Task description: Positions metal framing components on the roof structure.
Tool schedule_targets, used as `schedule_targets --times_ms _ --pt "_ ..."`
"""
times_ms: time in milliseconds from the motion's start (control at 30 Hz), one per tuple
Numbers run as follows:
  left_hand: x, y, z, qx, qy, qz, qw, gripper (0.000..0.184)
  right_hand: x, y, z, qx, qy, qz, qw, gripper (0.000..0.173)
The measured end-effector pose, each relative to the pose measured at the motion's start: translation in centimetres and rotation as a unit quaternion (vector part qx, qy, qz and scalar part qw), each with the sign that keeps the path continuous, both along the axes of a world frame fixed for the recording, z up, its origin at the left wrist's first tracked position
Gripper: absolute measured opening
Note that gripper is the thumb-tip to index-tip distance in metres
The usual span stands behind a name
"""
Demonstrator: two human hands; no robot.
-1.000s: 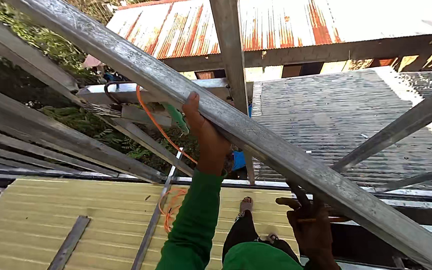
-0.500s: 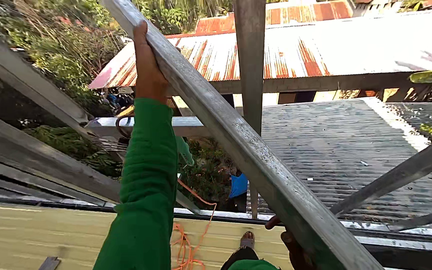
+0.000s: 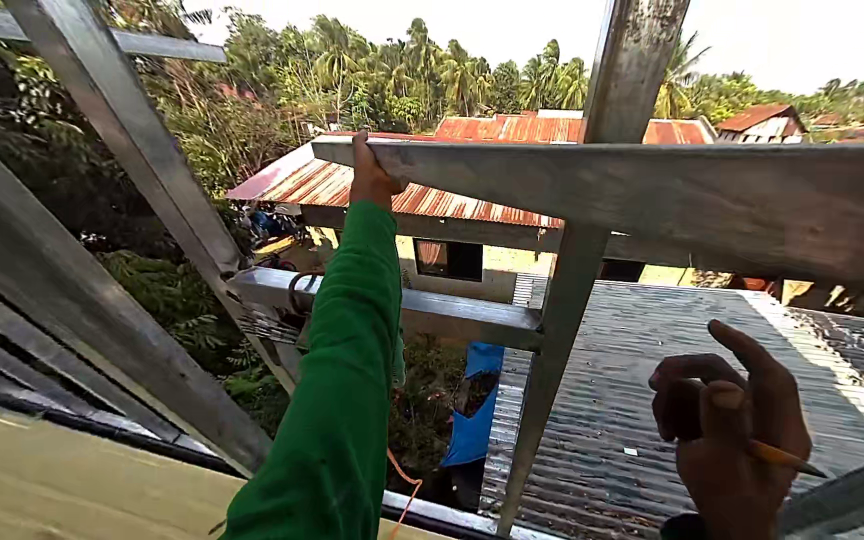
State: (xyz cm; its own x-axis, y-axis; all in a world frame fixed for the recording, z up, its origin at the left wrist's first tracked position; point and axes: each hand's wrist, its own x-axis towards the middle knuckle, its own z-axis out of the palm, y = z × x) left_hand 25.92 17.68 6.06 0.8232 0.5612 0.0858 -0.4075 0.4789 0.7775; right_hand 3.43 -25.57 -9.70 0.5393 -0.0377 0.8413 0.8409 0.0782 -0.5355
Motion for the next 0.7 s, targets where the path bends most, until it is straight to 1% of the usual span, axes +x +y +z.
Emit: schedule_targets --times_ms 100,200,300,367,433,500,567,667,700 --pt "1.4 1.8 -0.6 -0.075 -0.066 -0.035 0.994 0.06 0.8 -1.2 -0.9 0.028 0.019 -0.039 0.999 0.045" --pt "2.7 3.1 -1.5 -0.103 -0.097 -0.018 0.99 0.062 1.4 -1.4 -1.9 0.035 0.037 -0.069 0.996 0.044" --pt "2.9 3.5 -2.7 -0.089 -0.113 0.0 0.99 0.064 2.1 -1.0 -2.8 0.033 0.058 -0.088 0.994 0.045" --pt "2.2 3.3 -4.4 -0.042 -0.121 -0.005 0.992 0.061 2.3 -0.7 -3.8 0.041 0.074 -0.098 0.992 0.044" --pt "1.1 3.0 -4.9 -0.003 -0.124 0.012 0.992 0.059 3.1 -0.2 -4.2 0.047 0.074 -0.105 0.991 0.043" --pt "1.6 3.6 -4.6 -0.02 -0.11 0.034 0.993 0.057 4.1 0.4 -4.3 0.05 0.073 -0.11 0.99 0.041" --pt "2.1 4.6 -5.2 -0.015 -0.086 0.061 0.994 0.056 4.9 1.1 -4.3 0.055 0.074 -0.108 0.99 0.039" --pt "3.5 6.8 -6.2 -0.041 -0.088 0.06 0.994 0.055 5.8 2.0 -3.9 0.059 0.072 -0.103 0.99 0.038" --pt "3.7 7.3 -6.5 -0.015 -0.087 0.064 0.994 0.052 6.1 2.2 -3.7 0.061 0.071 -0.104 0.99 0.038"
